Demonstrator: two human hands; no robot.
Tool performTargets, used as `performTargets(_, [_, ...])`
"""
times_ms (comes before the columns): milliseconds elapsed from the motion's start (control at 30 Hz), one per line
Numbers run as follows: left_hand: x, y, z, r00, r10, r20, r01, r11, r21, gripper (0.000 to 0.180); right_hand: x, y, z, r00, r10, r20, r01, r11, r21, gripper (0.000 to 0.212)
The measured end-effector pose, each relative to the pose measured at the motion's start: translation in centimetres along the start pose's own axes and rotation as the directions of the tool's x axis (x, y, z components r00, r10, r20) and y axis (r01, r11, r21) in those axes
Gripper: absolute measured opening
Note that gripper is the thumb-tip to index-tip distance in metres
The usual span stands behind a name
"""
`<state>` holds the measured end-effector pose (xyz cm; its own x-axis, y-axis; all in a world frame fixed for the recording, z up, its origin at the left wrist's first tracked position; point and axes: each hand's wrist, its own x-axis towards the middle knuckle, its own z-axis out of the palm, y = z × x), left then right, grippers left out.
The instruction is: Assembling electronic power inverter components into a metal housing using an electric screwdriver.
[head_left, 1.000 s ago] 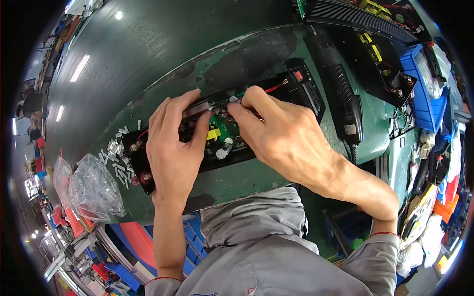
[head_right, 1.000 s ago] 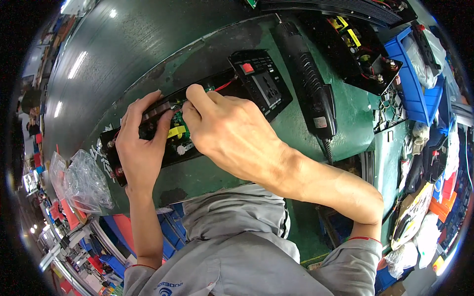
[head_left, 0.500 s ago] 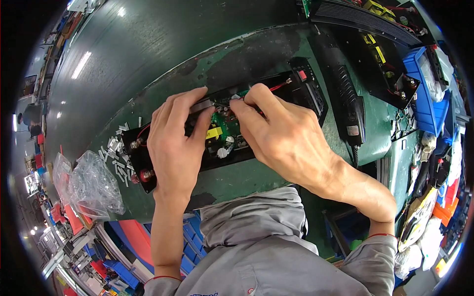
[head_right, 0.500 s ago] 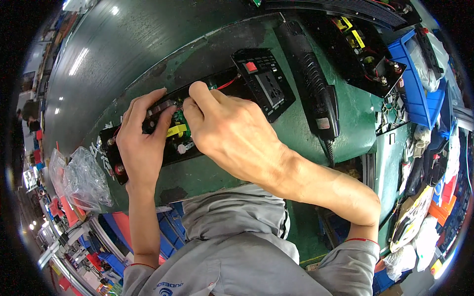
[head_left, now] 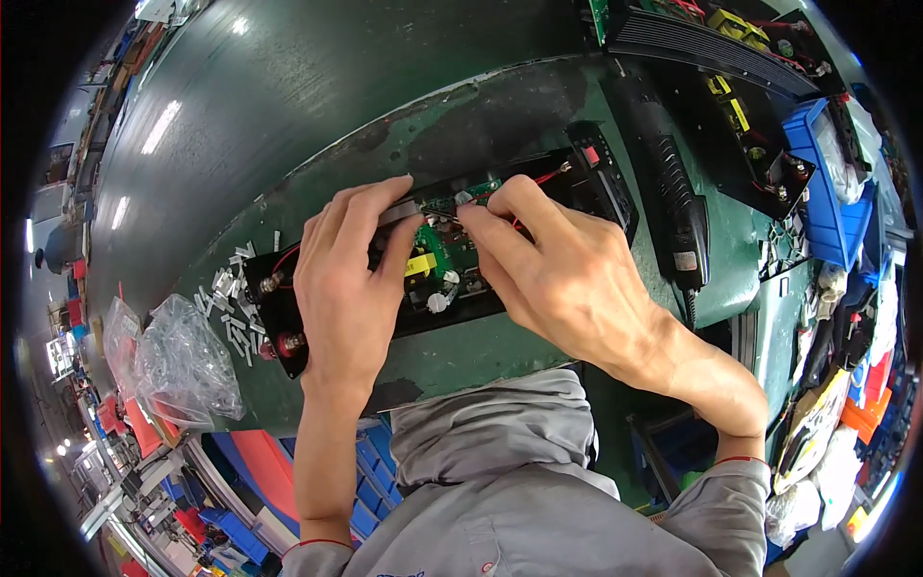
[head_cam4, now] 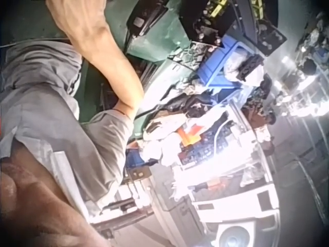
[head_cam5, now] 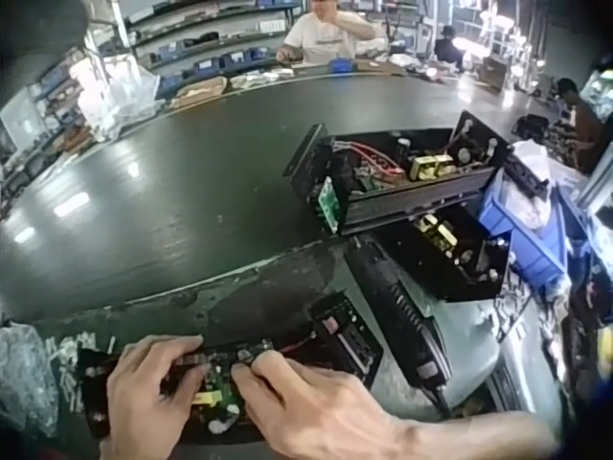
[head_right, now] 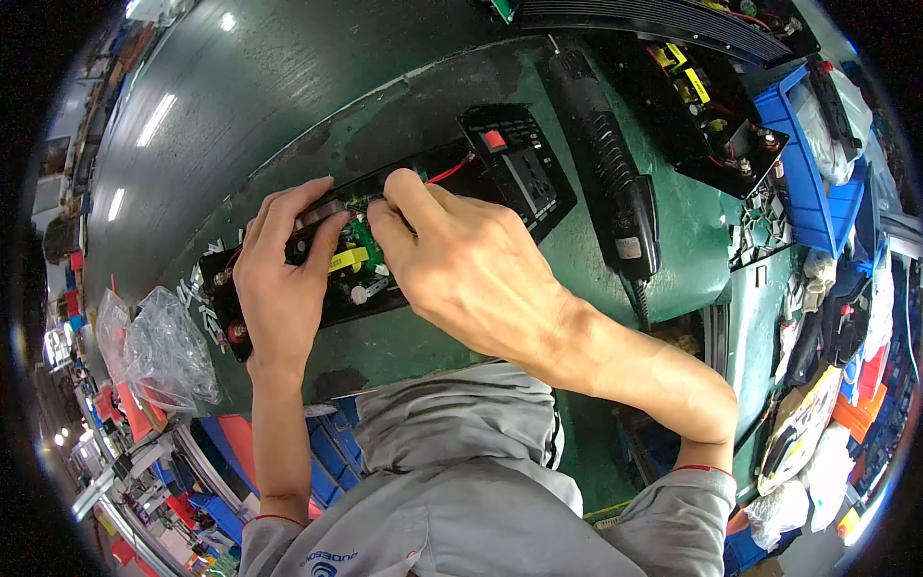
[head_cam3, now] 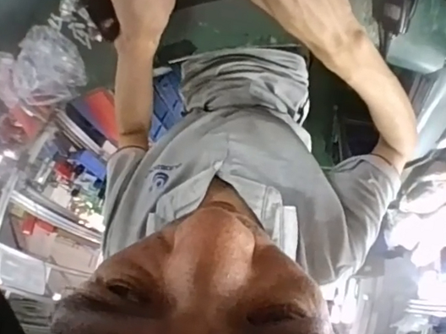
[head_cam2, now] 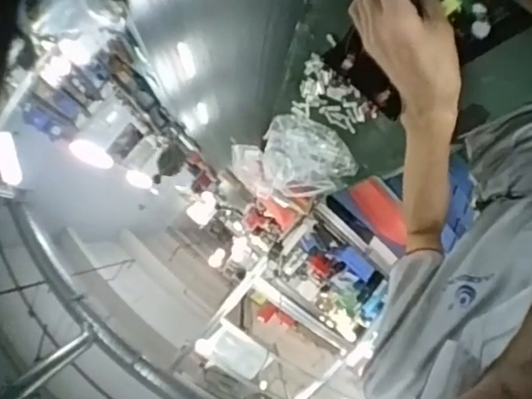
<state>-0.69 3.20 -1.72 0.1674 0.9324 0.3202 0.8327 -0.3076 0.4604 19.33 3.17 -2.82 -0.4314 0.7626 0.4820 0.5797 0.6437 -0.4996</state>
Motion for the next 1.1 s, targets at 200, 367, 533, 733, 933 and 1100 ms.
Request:
performTargets(200, [0.0, 0.2, 0.0, 1.0, -0.025, 0.011, 0.025, 0.999, -0.027, 0.032, -0.1, 0.0, -0.4, 1.0, 0.001, 0.004, -0.001, 1.0, -0.008, 0.035])
performTargets(367, [0.1, 0.6, -0.3, 0.997, -0.069, 0.024, 0.07, 0.996, -0.046, 0.032, 0.1, -0.1, -0.4, 0.999, -0.011, 0.033, 0.012, 1.0, -0.021, 0.036])
performTargets(533, [0.3, 0.8, -0.3, 0.995, -0.09, 0.035, 0.092, 0.993, -0.073, 0.032, 0.4, -0.2, -0.5, 0.999, -0.018, 0.048, 0.02, 0.999, -0.042, 0.035])
performTargets(733, [0.0, 0.5, -0.3, 0.999, -0.038, 0.024, 0.039, 0.999, -0.017, 0.033, 0.4, -0.2, -0.2, 0.999, -0.011, 0.043, 0.013, 0.999, -0.037, 0.033])
performTargets(933, [-0.1, 0.9, 0.0, 0.996, -0.089, 0.002, 0.089, 0.996, -0.023, 0.034, 0.1, 0.0, -0.3, 0.999, 0.002, 0.042, -0.001, 1.0, -0.025, 0.033])
performTargets(1100, [0.1, 1.0, -0.2, 0.998, -0.061, 0.008, 0.062, 0.998, -0.009, 0.034, -0.1, 0.0, -0.3, 0.999, 0.0, 0.032, 0.001, 0.999, -0.034, 0.033])
